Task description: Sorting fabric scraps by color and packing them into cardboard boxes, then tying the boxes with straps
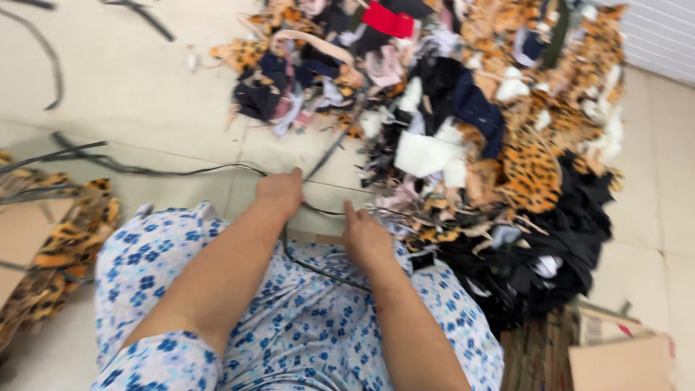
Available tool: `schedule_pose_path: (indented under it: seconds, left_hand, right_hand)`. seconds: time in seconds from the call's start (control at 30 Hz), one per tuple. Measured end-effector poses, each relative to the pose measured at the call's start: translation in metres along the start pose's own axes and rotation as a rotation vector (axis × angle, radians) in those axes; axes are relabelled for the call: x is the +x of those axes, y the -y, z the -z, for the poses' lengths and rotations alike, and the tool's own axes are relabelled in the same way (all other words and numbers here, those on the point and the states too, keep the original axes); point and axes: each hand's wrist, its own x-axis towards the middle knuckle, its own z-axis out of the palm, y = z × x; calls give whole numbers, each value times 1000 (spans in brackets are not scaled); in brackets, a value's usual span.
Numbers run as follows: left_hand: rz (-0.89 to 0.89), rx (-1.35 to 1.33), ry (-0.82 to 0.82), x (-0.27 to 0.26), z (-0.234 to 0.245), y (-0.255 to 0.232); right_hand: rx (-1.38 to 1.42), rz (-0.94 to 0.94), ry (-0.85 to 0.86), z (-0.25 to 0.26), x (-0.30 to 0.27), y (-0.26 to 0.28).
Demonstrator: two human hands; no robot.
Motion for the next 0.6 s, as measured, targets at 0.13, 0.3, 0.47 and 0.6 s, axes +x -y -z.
schedule_pose_path:
  seconds: [0.13,0.3,0.47,0.6]
  left_hand:
    - [-111,57,-119,-59,41,-41]
    - [-541,-66,-368,-110,45,-128]
    - [-992,-331,-570,-140,15,-262]
    - [-1144,-505,-194,-189,0,-367]
  right_hand:
    - [40,-49,64,-17,-9,-15]
    - [89,-31,41,92,-91,-13]
    - [-43,-257,-657,82,-198,-88]
    - [-216,-750,-1120,33,-316,-168]
